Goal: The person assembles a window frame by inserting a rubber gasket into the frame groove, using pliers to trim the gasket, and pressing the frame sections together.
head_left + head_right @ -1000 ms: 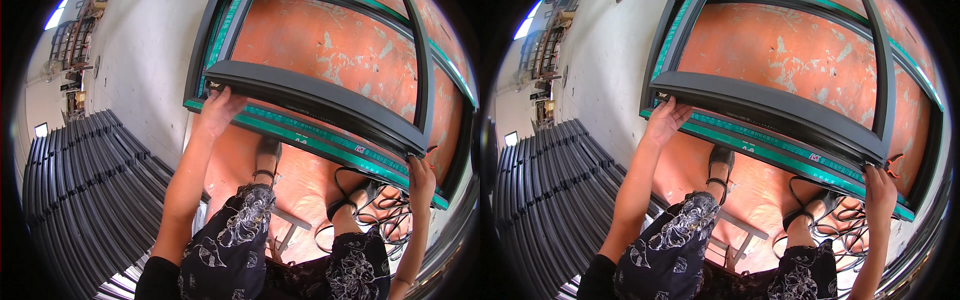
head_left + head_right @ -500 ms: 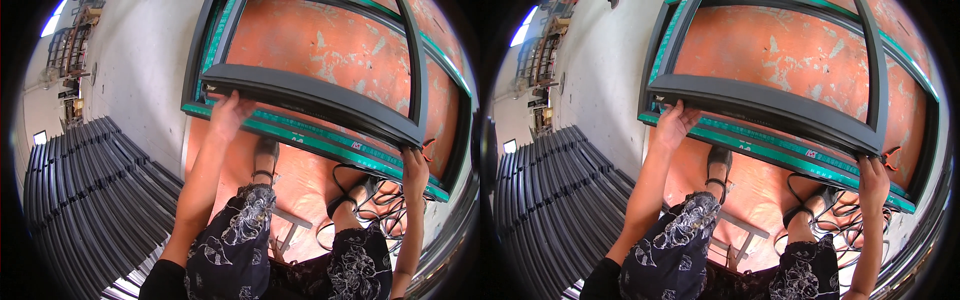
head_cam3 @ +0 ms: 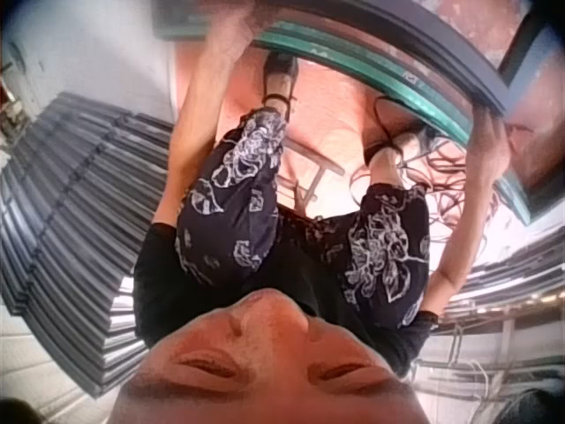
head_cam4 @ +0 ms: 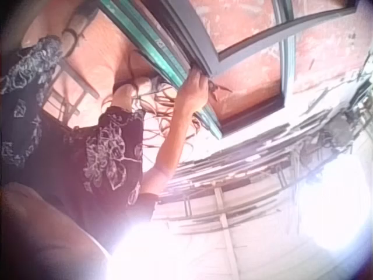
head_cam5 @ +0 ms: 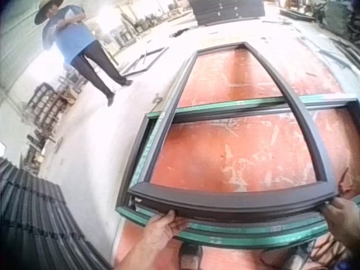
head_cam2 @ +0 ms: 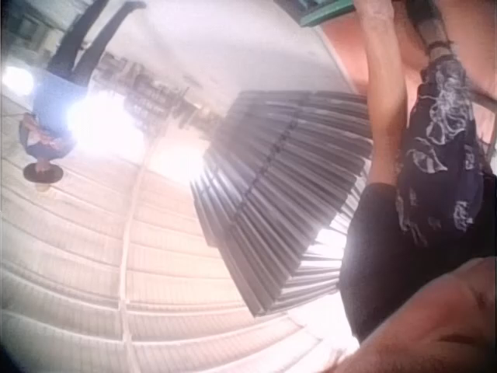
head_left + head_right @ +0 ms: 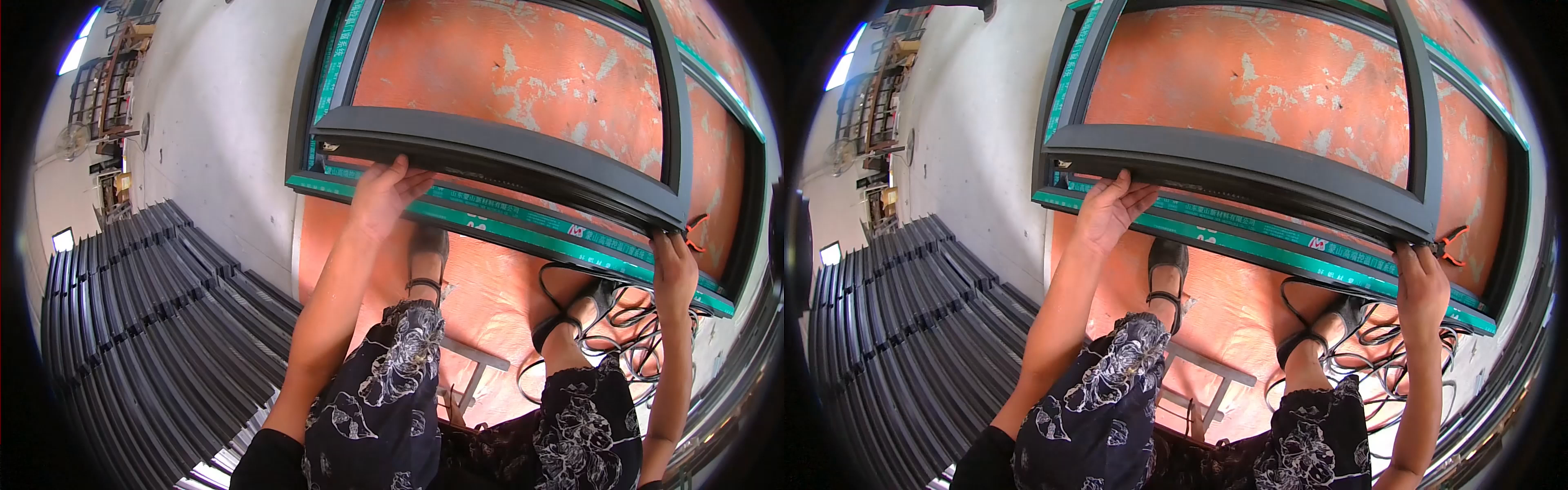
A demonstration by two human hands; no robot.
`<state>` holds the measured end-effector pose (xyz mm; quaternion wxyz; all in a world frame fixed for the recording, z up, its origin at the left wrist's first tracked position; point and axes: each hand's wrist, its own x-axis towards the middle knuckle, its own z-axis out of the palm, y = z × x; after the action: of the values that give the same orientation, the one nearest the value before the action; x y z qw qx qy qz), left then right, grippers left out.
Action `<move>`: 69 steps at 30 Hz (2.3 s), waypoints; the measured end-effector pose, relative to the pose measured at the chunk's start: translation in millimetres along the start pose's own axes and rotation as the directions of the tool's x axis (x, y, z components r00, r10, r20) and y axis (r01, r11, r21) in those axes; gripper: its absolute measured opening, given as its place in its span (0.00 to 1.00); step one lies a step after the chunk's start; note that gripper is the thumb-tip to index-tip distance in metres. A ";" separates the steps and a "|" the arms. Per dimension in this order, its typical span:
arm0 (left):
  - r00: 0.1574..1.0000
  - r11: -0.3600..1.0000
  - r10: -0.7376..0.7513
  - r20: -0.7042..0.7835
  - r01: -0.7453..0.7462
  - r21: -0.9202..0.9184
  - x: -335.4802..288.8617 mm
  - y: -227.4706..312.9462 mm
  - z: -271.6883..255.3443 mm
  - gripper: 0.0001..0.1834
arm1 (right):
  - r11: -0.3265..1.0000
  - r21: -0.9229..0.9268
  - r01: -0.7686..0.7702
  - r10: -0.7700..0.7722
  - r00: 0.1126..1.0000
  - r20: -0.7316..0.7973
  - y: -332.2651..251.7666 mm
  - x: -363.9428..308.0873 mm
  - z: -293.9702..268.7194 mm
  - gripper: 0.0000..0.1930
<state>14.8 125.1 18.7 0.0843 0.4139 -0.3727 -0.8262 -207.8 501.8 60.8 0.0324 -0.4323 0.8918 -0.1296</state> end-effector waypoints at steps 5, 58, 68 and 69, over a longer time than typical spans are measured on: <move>0.999 0.995 -0.037 0.014 0.039 -0.092 -4.4 -1.0 10.7 0.15 | 1.000 -0.013 -0.007 0.007 1.000 0.004 0.7 0.1 0.2 0.13; 0.914 0.952 -0.287 0.286 0.305 -0.016 0.6 -75.7 123.3 0.15 | 0.999 -0.033 0.026 -0.033 0.971 -0.236 -6.8 -1.6 10.9 0.11; 0.969 0.970 -0.178 0.172 0.202 -0.133 7.2 -63.1 75.9 0.13 | 0.998 -0.064 0.021 -0.034 0.975 -0.221 -7.3 -0.6 11.9 0.11; 0.977 0.970 -0.159 0.143 0.182 -0.161 11.3 -59.7 56.9 0.13 | 0.998 -0.056 0.033 -0.044 0.974 -0.221 -7.4 -0.4 12.7 0.11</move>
<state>-24.9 193.4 -7.6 0.0243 0.3811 -0.2673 -0.8847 -199.7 495.2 50.4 -0.0813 -0.4331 0.8842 -0.1547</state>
